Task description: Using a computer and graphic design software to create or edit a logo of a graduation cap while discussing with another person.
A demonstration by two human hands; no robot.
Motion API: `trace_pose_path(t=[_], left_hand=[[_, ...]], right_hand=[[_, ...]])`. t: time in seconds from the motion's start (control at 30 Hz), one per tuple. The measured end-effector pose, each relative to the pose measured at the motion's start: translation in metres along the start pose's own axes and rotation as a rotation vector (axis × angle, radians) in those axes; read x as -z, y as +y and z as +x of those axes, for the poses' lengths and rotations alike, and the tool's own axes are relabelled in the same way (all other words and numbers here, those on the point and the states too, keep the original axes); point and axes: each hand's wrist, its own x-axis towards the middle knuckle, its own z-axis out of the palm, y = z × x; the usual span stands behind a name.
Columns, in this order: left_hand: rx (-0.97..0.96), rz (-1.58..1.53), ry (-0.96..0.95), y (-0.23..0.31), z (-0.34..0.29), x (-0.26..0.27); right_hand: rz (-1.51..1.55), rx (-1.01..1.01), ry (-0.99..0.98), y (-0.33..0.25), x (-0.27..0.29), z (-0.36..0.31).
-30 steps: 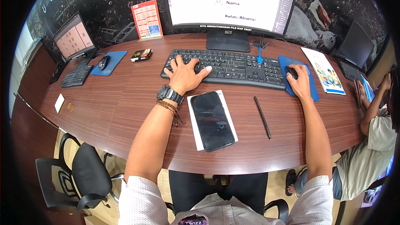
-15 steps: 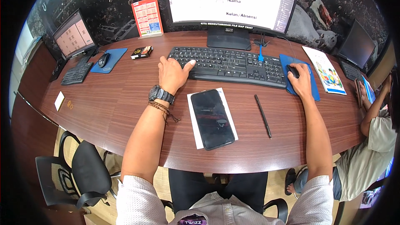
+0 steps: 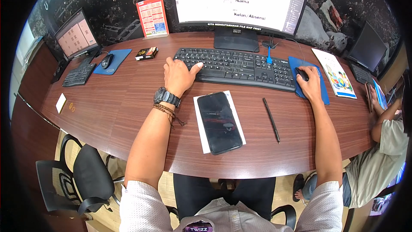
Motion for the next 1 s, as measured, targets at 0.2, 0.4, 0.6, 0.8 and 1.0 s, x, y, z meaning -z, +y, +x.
trace_pose_path(t=[0.2,0.4,0.6,0.8,1.0], left_hand=[[-0.013,-0.009,0.021,-0.001,-0.001,-0.002],[-0.013,-0.007,0.02,-0.003,0.0,-0.002],[-0.006,-0.016,0.005,0.0,-0.001,0.0],[-0.017,-0.012,0.006,-0.001,0.0,-0.002],[-0.013,-0.013,0.001,-0.002,0.0,0.001]], right_hand=[[-0.013,-0.005,-0.004,-0.001,0.0,0.0],[0.004,-0.011,-0.007,-0.002,-0.001,0.0],[0.004,-0.021,-0.011,-0.002,0.0,0.0],[-0.03,-0.046,-0.046,-0.004,0.003,-0.001],[-0.095,-0.001,-0.066,-0.015,0.007,-0.002]])
